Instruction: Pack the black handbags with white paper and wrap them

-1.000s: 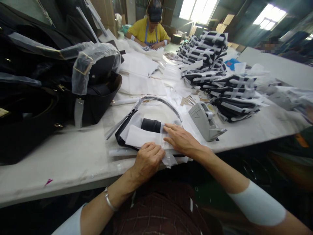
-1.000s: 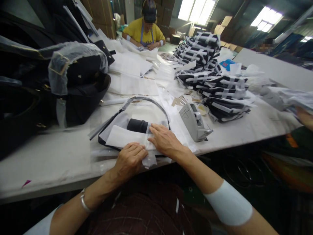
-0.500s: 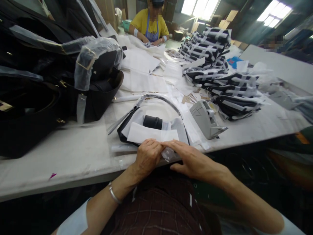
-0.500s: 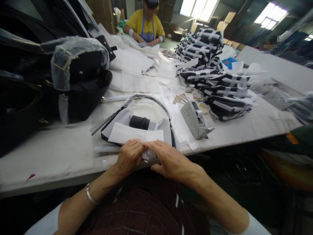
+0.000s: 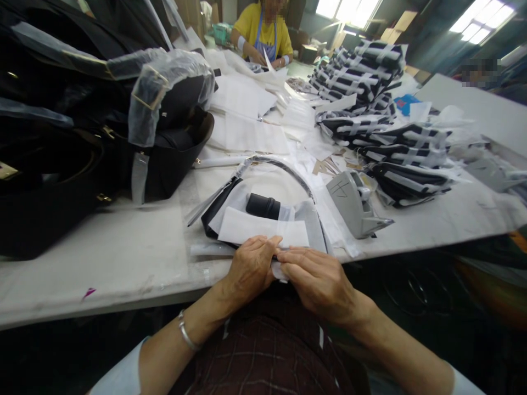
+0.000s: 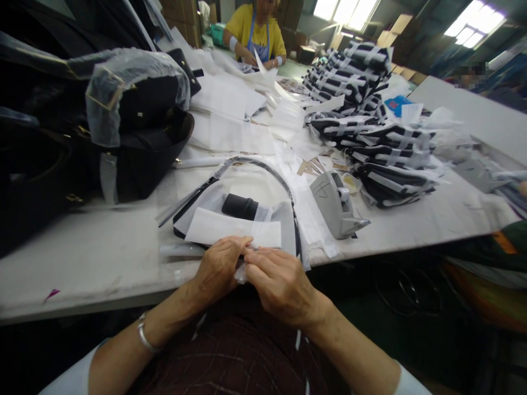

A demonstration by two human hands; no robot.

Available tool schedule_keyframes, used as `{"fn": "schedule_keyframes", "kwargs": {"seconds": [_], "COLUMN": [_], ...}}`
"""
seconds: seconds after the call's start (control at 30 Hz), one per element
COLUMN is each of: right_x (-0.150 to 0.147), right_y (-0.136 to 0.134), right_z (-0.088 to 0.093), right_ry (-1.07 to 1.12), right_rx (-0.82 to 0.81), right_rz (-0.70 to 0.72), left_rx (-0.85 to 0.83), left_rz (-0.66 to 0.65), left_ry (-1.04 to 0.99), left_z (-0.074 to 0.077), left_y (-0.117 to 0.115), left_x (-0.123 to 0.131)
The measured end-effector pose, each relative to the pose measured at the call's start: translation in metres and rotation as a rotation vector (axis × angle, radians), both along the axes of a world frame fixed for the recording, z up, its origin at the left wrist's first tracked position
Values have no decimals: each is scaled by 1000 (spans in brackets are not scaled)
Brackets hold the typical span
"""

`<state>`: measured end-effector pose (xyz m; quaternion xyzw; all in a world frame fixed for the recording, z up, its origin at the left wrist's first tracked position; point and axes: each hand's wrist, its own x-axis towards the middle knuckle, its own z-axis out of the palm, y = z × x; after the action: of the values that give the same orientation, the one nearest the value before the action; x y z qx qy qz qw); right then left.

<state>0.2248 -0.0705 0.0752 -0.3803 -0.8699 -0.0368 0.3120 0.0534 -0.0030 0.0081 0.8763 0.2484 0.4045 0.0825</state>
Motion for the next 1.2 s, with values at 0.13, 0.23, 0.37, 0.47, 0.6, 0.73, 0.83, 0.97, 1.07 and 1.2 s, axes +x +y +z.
{"fn": "schedule_keyframes", "kwargs": {"seconds": [0.13,0.23,0.37,0.47,0.6,0.73,0.83,0.97,1.07,1.2], "right_x": [0,6,15,22,27,29,31,33,32,31], "right_y": [13,30,49,58,64,70,74,78,78,76], "right_z": [5,4,-5,-17,-30,-37,-41,-42,-42,-40], "right_ry": [20,44,119,195,306,387,410,419,397,364], "right_rx": [-85,-173,-254,-318,-455,-528,-571,-657,-688,-657], "right_rz": [-80,-185,-303,-368,-435,-468,-495,-537,-562,-578], "left_rx": [-16,-28,-97,-129,-89,-36,-6,104,176,174], "left_rz": [24,103,173,221,267,304,309,182,-6,-137], "left_ry": [-1,9,47,89,126,130,138,127,103,180], "left_z": [4,7,10,11,11,11,10,8,7,6], "left_y": [0,0,2,3,5,6,6,8,8,4], "left_x": [3,8,16,21,27,32,33,23,12,7]}}
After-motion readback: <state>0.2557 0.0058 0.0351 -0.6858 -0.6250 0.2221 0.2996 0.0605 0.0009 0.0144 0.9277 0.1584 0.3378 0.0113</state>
